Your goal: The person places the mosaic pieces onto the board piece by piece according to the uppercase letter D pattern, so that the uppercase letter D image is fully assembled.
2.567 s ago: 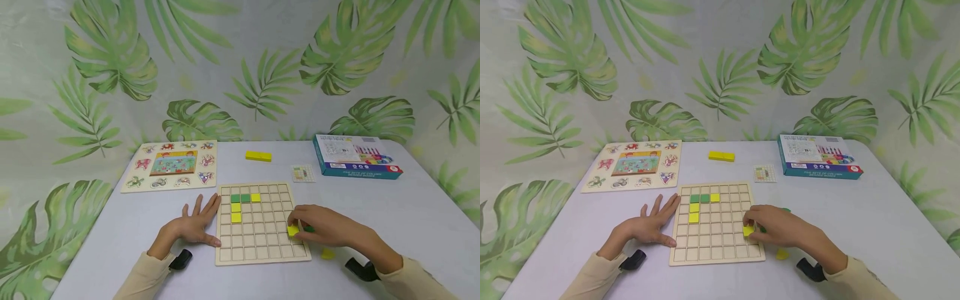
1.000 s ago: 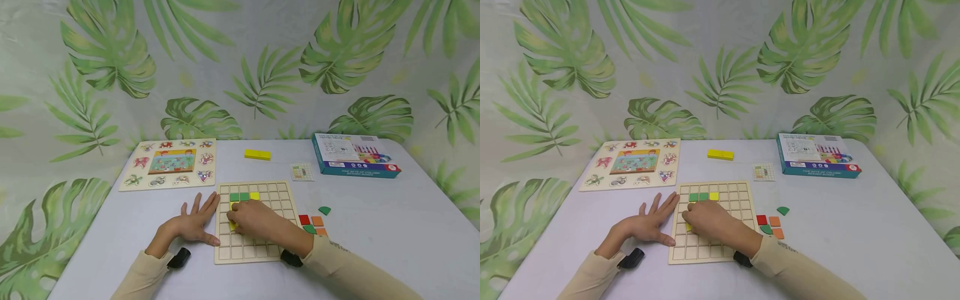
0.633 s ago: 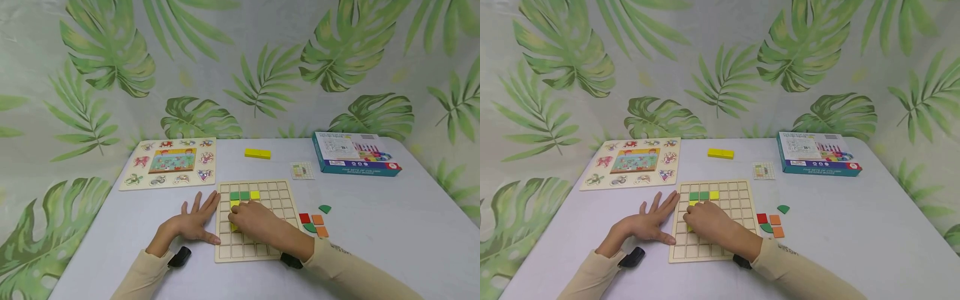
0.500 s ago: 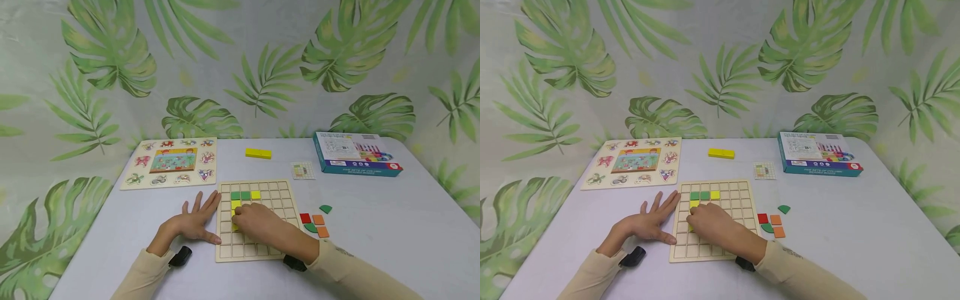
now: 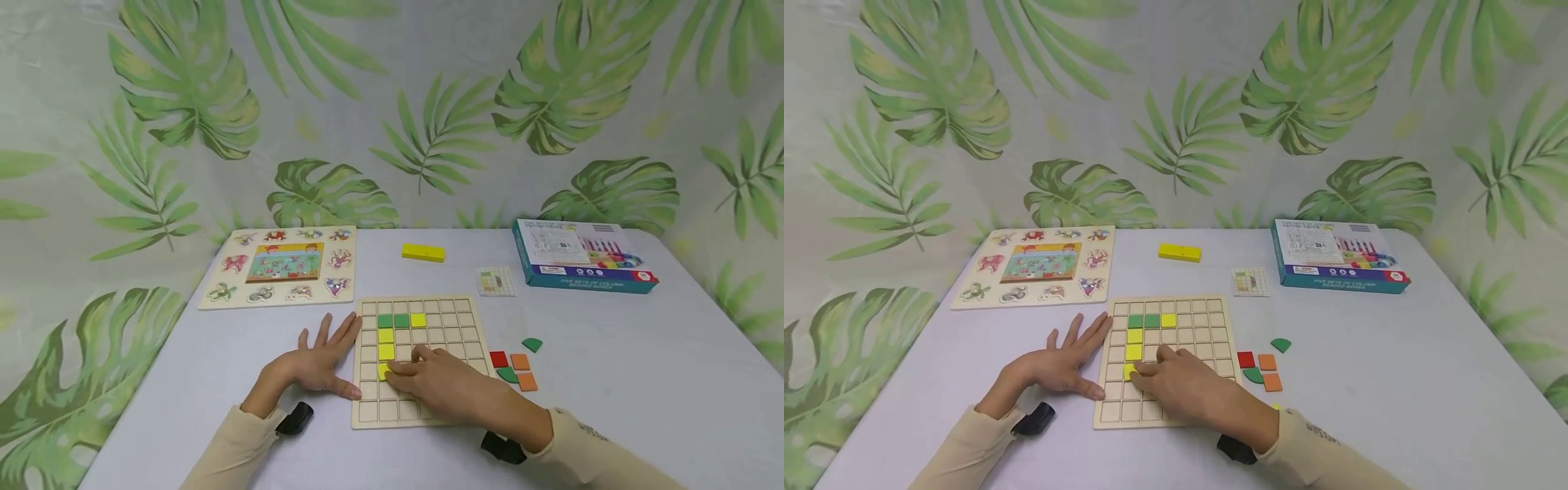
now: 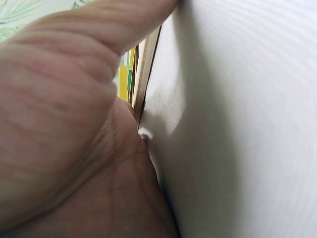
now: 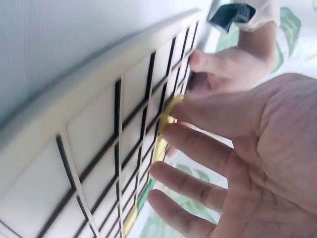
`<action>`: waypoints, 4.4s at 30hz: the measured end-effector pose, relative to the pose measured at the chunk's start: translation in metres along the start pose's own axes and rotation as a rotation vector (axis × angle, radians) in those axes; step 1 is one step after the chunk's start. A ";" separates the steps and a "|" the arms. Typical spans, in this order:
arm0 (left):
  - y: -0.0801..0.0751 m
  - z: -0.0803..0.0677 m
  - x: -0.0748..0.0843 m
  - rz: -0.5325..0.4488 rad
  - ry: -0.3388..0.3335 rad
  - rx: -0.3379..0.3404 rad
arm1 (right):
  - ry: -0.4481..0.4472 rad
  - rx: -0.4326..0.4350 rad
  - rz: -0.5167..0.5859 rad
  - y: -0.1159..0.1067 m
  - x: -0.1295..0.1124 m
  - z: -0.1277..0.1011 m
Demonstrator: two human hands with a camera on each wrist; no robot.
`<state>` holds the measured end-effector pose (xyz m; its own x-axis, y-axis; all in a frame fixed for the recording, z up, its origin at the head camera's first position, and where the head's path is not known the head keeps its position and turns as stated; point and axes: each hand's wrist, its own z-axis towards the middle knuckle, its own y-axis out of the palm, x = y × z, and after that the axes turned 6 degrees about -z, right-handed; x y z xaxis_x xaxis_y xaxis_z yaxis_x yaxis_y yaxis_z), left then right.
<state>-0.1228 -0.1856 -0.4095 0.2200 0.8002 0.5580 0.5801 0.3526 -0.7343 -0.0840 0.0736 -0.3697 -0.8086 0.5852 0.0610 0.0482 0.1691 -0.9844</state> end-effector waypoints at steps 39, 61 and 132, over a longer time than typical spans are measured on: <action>0.001 -0.003 0.002 -0.039 0.000 -0.006 | 0.429 -0.021 0.269 0.022 0.100 -0.108; -0.002 0.000 0.001 -0.038 -0.002 0.004 | 0.396 0.034 0.305 0.034 0.118 -0.107; -0.002 -0.002 0.001 -0.047 0.009 0.008 | 0.027 0.142 0.551 0.006 0.029 0.031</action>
<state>-0.1225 -0.1866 -0.4070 0.2001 0.7781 0.5954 0.5833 0.3937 -0.7105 -0.1253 0.0674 -0.3785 -0.6712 0.5771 -0.4652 0.3779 -0.2734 -0.8845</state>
